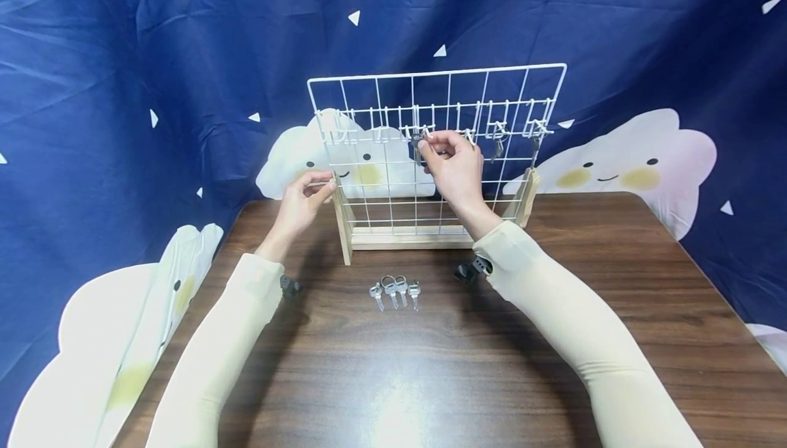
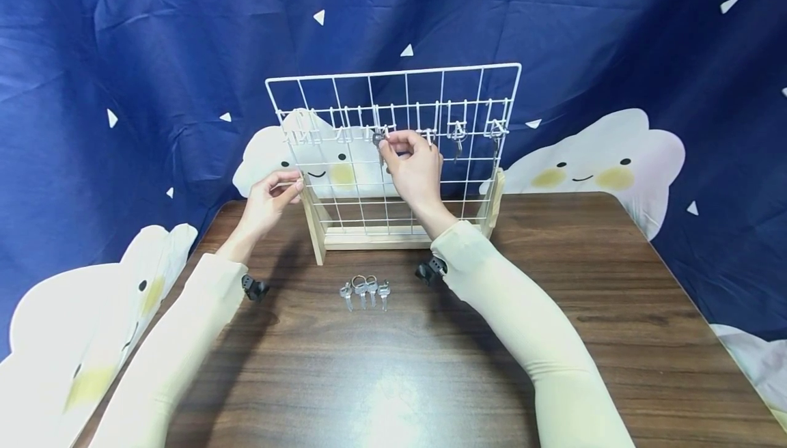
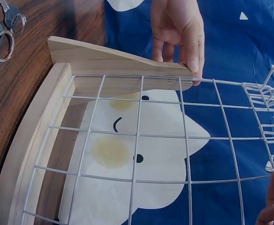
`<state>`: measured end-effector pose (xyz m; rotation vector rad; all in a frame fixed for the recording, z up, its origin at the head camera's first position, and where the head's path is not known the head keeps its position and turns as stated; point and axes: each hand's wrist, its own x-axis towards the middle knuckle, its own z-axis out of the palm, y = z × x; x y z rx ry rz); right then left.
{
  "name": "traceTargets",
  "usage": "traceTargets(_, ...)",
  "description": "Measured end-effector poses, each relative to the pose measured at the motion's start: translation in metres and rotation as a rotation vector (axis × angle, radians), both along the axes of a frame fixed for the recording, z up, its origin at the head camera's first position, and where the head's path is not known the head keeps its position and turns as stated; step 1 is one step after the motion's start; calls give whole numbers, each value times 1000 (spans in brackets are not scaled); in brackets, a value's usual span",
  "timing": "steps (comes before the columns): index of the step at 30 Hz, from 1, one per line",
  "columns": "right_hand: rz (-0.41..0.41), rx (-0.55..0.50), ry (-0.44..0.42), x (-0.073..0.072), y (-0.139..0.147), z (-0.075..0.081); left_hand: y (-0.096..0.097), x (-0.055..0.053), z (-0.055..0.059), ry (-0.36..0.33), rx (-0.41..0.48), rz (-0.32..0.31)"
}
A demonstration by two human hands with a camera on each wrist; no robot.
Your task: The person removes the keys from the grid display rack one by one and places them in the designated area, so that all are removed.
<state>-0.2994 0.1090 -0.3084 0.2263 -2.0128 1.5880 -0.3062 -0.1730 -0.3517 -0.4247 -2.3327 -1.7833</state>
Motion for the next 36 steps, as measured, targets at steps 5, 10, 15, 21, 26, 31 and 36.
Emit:
traceTargets(5, 18, -21, -5, 0, 0, 0, 1, 0, 0, -11, 12, -3)
traceTargets(10, 16, -8, 8, 2, 1, -1, 0, -2, -3, -2, 14, -9)
traceTargets(15, 22, -28, 20, 5, 1, -3, -1, -3, -3, -6, 19, -7)
traceTargets(21, 35, -58, 37, 13, 0, -3, 1, 1, 0, -18, 12, 0)
traceTargets(26, 51, -68, 37, 20, 1, -2, 0, 0, 0, -14, 18, -4)
traceTargets(31, 55, -77, 37, 28, 3, 0, 0, 0, 0, -9, 7, -2)
traceTargets(36, 65, -75, 66, 33, 7, 1, 0, 1, 1, -8, -2, 2)
